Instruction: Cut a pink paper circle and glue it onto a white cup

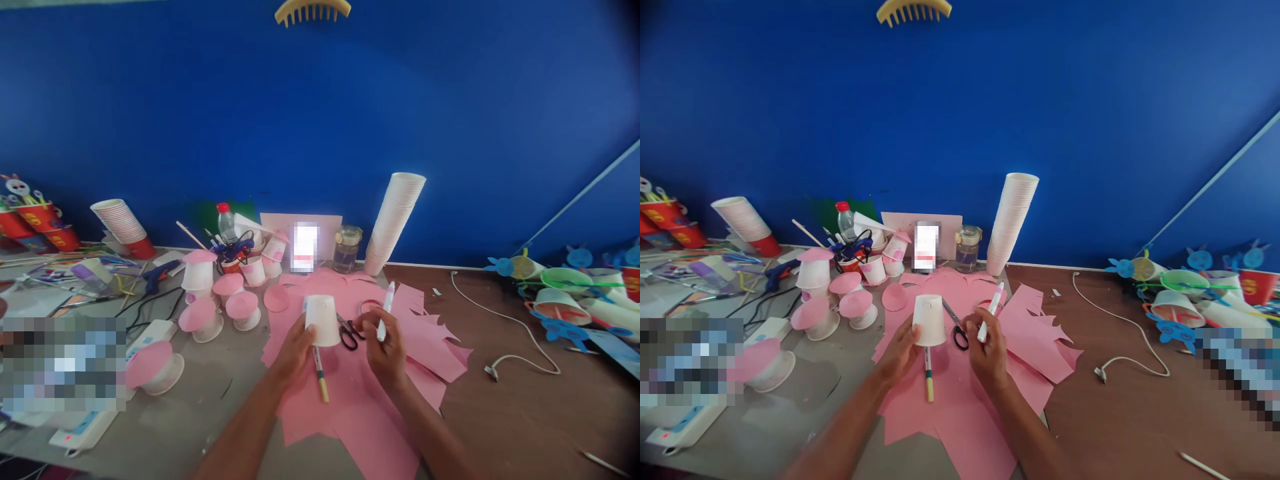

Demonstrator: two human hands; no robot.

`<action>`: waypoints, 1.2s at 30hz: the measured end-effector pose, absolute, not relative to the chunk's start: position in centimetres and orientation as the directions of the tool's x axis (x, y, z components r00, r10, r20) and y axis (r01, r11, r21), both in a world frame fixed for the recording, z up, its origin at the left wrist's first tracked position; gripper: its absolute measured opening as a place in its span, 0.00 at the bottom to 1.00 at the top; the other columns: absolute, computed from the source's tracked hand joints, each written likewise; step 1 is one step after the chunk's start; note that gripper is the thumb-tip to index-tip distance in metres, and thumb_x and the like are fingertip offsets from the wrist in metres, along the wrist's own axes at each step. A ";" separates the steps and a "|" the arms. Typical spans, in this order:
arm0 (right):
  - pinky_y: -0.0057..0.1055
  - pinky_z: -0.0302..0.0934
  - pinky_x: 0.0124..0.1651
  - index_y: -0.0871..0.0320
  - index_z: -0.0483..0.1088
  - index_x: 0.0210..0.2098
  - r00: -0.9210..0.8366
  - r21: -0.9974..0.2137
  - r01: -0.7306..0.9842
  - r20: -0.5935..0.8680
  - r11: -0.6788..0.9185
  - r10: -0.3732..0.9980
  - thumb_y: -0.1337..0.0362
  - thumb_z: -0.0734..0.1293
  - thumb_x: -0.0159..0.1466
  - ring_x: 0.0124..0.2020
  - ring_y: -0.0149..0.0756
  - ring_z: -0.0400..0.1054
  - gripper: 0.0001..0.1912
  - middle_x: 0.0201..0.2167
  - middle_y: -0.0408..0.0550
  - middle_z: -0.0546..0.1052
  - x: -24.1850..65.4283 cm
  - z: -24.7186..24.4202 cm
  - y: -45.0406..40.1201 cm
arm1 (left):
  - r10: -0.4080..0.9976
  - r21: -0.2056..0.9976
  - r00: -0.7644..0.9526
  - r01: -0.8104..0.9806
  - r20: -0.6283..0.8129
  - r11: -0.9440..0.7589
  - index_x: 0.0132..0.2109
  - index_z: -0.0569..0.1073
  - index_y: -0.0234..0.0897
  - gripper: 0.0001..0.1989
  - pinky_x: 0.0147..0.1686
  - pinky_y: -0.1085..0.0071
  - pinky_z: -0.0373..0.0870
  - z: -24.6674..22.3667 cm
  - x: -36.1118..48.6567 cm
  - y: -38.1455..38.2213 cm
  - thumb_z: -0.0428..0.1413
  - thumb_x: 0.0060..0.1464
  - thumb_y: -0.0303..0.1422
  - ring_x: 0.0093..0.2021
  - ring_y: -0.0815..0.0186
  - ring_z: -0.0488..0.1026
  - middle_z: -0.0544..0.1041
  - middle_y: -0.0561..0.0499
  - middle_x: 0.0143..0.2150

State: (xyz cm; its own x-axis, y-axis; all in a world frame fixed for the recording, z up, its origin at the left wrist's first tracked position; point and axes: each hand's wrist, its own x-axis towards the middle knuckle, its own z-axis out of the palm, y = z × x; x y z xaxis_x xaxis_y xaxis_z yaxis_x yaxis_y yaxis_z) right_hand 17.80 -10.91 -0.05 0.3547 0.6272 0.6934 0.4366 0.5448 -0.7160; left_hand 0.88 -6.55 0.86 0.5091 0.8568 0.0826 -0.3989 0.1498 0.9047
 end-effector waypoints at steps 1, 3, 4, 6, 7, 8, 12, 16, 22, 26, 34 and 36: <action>0.32 0.66 0.30 0.53 0.62 0.49 0.388 -0.723 0.435 0.689 0.538 0.612 0.67 0.58 0.67 0.25 0.31 0.69 0.12 0.27 0.41 0.72 17.9 0.1 -11.0 | 0.861 0.874 0.504 -0.447 0.070 0.190 0.52 0.70 0.34 0.24 0.45 0.64 0.66 0.9 0.9 -6.3 0.55 0.55 0.46 0.48 0.56 0.70 0.75 0.42 0.46; 0.29 0.63 0.24 0.53 0.63 0.51 0.401 -0.724 0.409 0.690 0.556 0.603 0.64 0.56 0.68 0.21 0.30 0.66 0.12 0.25 0.41 0.70 18.0 0.4 -11.4 | 0.866 0.817 0.497 -0.519 0.049 0.252 0.51 0.71 0.34 0.23 0.46 0.62 0.67 1.0 0.9 -6.0 0.56 0.54 0.45 0.47 0.55 0.71 0.76 0.42 0.44; 0.30 0.62 0.24 0.53 0.62 0.52 0.371 -0.704 0.396 0.710 0.590 0.598 0.62 0.55 0.69 0.22 0.31 0.66 0.14 0.24 0.42 0.70 17.9 0.5 -11.7 | 0.869 0.792 0.493 -0.546 0.040 0.273 0.51 0.72 0.34 0.23 0.46 0.62 0.67 1.0 0.9 -5.9 0.57 0.53 0.45 0.47 0.55 0.71 0.77 0.42 0.43; 0.35 0.64 0.27 0.54 0.63 0.54 0.310 -0.679 0.410 0.732 0.609 0.607 0.59 0.54 0.69 0.22 0.33 0.65 0.16 0.27 0.45 0.72 17.6 0.9 -12.1 | 0.877 0.755 0.479 -0.585 0.027 0.296 0.51 0.71 0.34 0.23 0.47 0.61 0.67 0.8 0.9 -5.7 0.57 0.53 0.44 0.48 0.55 0.72 0.77 0.42 0.43; 0.37 0.65 0.29 0.54 0.64 0.53 0.267 -0.650 0.433 0.754 0.625 0.600 0.58 0.53 0.69 0.24 0.34 0.66 0.17 0.29 0.47 0.73 17.4 1.0 -12.3 | 0.883 0.742 0.470 -0.599 0.021 0.301 0.52 0.71 0.35 0.22 0.47 0.61 0.67 0.7 0.9 -5.6 0.57 0.53 0.43 0.48 0.56 0.71 0.77 0.43 0.44; 0.40 0.66 0.32 0.54 0.65 0.52 0.234 -0.619 0.455 0.777 0.640 0.585 0.59 0.53 0.69 0.27 0.36 0.67 0.17 0.31 0.48 0.74 17.2 1.1 -12.5 | 0.888 0.731 0.459 -0.610 0.012 0.305 0.52 0.71 0.35 0.22 0.47 0.61 0.67 0.5 0.8 -5.5 0.57 0.54 0.42 0.48 0.56 0.72 0.77 0.43 0.45; 0.45 0.64 0.41 0.53 0.68 0.45 0.223 -0.585 0.503 0.799 0.636 0.559 0.67 0.60 0.65 0.39 0.43 0.69 0.10 0.32 0.48 0.73 16.8 1.0 -12.4 | 0.903 0.699 0.428 -0.633 -0.041 0.332 0.53 0.71 0.38 0.21 0.48 0.63 0.67 0.0 0.6 -5.0 0.57 0.54 0.42 0.49 0.58 0.72 0.77 0.45 0.45; 0.44 0.63 0.44 0.53 0.68 0.35 0.360 -0.687 0.458 0.723 0.564 0.589 0.69 0.65 0.61 0.39 0.42 0.69 0.04 0.27 0.44 0.69 16.7 -0.1 -12.1 | 0.912 0.715 0.410 -0.639 0.007 0.282 0.54 0.70 0.38 0.22 0.49 0.64 0.66 0.1 0.5 -4.4 0.59 0.53 0.39 0.50 0.58 0.70 0.77 0.45 0.45; 0.43 0.65 0.43 0.54 0.65 0.52 0.442 -0.836 0.292 0.549 0.465 0.709 0.62 0.57 0.67 0.43 0.42 0.69 0.15 0.40 0.52 0.73 16.3 0.9 -11.6 | 0.897 0.695 0.441 -0.640 -0.019 0.329 0.52 0.71 0.35 0.21 0.48 0.64 0.67 0.1 0.3 -4.3 0.59 0.52 0.37 0.49 0.58 0.71 0.76 0.44 0.47; 0.40 0.64 0.42 0.54 0.70 0.33 0.365 -0.833 0.221 0.554 0.508 0.748 0.59 0.62 0.65 0.36 0.38 0.68 0.09 0.29 0.45 0.70 15.7 3.3 -10.4 | 0.903 0.677 0.430 -0.666 0.004 0.314 0.53 0.70 0.36 0.21 0.50 0.63 0.66 -0.1 0.2 -4.2 0.58 0.52 0.36 0.50 0.57 0.71 0.77 0.44 0.46; 0.41 0.66 0.40 0.53 0.66 0.49 0.354 -0.868 0.090 0.487 0.489 0.799 0.57 0.55 0.68 0.42 0.43 0.70 0.15 0.37 0.51 0.74 13.8 1.2 -9.9 | 0.914 0.661 0.405 -0.683 -0.009 0.309 0.54 0.69 0.39 0.21 0.51 0.64 0.66 -0.6 0.0 -3.8 0.57 0.53 0.35 0.51 0.59 0.70 0.76 0.47 0.48; 0.36 0.66 0.37 0.53 0.69 0.41 0.329 -0.844 0.194 0.536 0.500 0.777 0.59 0.59 0.66 0.38 0.40 0.70 0.10 0.35 0.49 0.73 13.4 0.9 -10.0 | 0.918 0.664 0.396 -0.685 -0.008 0.301 0.54 0.69 0.38 0.21 0.50 0.65 0.66 -0.6 0.1 -3.8 0.57 0.53 0.34 0.50 0.60 0.71 0.77 0.47 0.47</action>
State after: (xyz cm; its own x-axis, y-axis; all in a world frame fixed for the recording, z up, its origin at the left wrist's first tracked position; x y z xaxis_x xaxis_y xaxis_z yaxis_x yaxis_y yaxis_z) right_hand 13.44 -10.03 0.86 0.3285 0.7773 0.5365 0.1944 0.5002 -0.8438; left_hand 0.12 -3.77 -0.58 0.3959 0.9182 -0.0079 -0.6847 0.3009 0.6638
